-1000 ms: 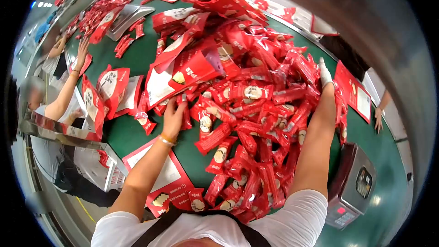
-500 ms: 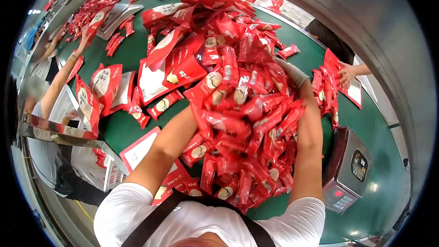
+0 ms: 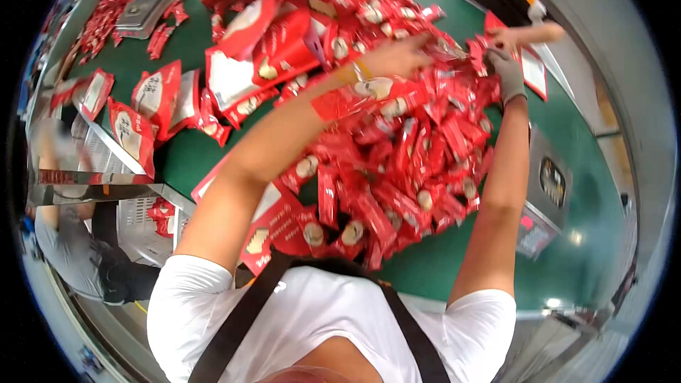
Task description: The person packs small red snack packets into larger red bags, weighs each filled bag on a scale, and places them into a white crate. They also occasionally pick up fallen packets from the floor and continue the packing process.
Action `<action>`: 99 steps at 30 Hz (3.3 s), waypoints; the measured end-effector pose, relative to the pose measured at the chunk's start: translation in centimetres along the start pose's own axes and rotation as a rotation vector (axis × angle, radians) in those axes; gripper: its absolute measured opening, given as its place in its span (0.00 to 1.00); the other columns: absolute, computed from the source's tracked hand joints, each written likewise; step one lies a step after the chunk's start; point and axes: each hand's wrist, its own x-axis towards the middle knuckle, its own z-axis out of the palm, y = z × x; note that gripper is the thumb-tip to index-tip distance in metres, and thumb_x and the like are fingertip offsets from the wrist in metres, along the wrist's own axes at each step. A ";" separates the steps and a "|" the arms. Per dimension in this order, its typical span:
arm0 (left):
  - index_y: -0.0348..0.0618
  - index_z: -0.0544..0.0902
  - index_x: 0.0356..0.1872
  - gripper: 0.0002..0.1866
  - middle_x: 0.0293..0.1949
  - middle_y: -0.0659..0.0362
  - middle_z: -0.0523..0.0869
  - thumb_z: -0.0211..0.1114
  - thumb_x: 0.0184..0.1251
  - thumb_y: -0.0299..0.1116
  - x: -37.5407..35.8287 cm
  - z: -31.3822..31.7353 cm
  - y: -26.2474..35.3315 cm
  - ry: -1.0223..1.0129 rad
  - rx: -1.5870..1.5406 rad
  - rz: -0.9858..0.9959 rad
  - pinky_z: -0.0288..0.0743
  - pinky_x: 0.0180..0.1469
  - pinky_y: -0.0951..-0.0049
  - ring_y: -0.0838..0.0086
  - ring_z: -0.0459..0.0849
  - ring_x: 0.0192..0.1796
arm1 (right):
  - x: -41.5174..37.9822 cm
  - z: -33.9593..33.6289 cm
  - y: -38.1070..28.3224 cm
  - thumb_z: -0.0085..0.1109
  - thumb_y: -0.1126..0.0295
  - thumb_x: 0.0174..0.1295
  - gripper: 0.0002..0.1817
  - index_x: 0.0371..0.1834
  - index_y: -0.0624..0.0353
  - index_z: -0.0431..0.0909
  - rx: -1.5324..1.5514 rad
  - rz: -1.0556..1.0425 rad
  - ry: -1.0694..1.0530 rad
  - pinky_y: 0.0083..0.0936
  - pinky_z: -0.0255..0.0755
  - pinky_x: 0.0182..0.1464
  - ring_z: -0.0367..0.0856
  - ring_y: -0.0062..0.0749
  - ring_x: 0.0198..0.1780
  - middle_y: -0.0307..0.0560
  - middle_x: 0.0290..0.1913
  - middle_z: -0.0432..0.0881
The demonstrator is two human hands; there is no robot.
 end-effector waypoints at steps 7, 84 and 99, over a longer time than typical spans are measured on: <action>0.49 0.75 0.64 0.28 0.69 0.52 0.70 0.65 0.59 0.29 -14.3 -3.6 0.1 0.214 0.134 -0.026 0.63 0.69 0.53 0.56 0.71 0.67 | -29.1 8.1 -11.3 0.58 0.70 0.64 0.19 0.58 0.63 0.79 -0.410 -0.353 0.484 0.27 0.69 0.62 0.79 0.34 0.57 0.49 0.57 0.82; 0.42 0.73 0.66 0.43 0.71 0.52 0.68 0.69 0.52 0.60 -42.3 8.2 22.1 0.108 0.193 -0.423 0.43 0.67 0.23 0.55 0.60 0.75 | -33.9 35.6 -8.1 0.58 0.68 0.56 0.38 0.73 0.43 0.57 -0.799 -0.062 -0.100 0.45 0.74 0.57 0.79 0.58 0.55 0.61 0.59 0.76; 0.41 0.68 0.70 0.37 0.74 0.50 0.64 0.59 0.65 0.55 -41.7 9.8 21.2 0.106 0.257 -0.416 0.42 0.67 0.23 0.52 0.57 0.76 | -46.9 21.5 -3.6 0.61 0.76 0.51 0.45 0.76 0.62 0.54 0.829 0.128 -0.274 0.26 0.72 0.59 0.78 0.32 0.58 0.48 0.64 0.74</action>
